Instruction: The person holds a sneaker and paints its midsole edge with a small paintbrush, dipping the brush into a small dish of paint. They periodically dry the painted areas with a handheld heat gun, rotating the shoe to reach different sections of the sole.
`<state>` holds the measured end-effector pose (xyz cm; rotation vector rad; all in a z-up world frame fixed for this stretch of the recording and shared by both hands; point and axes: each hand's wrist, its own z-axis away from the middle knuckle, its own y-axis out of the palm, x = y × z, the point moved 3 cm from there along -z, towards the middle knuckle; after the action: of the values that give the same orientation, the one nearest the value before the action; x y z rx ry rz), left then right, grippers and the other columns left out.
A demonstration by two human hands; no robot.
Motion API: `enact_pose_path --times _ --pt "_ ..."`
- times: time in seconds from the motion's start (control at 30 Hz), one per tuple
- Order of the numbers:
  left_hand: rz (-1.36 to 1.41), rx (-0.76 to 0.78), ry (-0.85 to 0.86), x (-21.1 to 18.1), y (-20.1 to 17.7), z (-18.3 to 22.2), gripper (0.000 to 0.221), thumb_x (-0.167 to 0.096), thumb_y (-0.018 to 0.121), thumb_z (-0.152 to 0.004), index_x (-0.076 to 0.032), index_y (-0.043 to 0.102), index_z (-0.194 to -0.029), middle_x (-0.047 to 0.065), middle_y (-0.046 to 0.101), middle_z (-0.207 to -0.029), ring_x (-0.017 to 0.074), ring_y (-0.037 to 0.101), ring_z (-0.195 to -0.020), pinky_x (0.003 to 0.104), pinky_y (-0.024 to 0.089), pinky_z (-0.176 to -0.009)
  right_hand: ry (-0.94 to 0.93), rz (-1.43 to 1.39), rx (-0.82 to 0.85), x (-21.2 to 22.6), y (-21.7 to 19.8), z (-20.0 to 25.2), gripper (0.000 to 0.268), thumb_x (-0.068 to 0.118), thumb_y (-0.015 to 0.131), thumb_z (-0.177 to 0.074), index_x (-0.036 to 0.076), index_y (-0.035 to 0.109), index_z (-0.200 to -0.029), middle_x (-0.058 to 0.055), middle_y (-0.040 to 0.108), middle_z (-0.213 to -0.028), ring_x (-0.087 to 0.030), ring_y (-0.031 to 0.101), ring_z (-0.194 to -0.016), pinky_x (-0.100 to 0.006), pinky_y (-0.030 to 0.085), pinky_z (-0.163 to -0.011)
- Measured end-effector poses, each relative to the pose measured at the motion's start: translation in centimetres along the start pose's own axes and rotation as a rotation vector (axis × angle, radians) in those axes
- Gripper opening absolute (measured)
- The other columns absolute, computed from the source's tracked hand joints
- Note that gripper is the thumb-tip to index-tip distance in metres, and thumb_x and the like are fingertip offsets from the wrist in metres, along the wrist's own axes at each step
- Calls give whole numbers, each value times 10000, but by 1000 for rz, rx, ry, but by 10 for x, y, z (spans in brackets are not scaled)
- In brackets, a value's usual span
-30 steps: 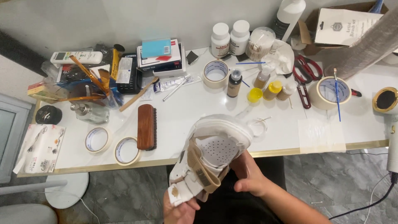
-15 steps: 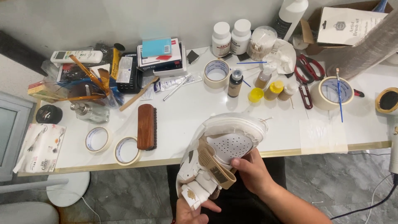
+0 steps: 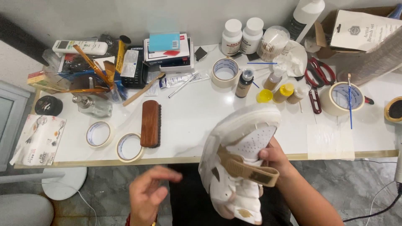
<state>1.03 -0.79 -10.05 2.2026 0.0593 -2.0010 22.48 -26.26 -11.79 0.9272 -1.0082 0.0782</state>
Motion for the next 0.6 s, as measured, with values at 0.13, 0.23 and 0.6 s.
enact_pose_path --times 0.13,0.23,0.6 --pt "-69 -119 45 -39 29 -48 678 -349 743 -871 75 532 -1356 249 615 -1331 354 603 -1294 476 481 -1111 70 -64 167 -19 -17 7 1025 342 864 -590 -122 459 -1411 -311 655 -1236 -398 707 -1101 -479 576 -983" --pt "-87 10 16 -27 46 -62 874 -468 753 -849 31 413 -1480 222 548 -1430 338 548 -1390 477 474 -1147 111 -33 175 -31 -27 8 1045 337 872 -585 -149 459 -1413 -339 657 -1233 -424 706 -1093 -497 581 -956" --pt "-101 -283 -17 -9 34 -28 662 -268 707 -865 27 469 -1408 212 614 -1324 323 619 -1269 477 508 -1084 37 6 13 -3 15 -5 970 465 810 -690 -72 465 -1422 -239 675 -1234 -326 702 -1103 -450 574 -955"
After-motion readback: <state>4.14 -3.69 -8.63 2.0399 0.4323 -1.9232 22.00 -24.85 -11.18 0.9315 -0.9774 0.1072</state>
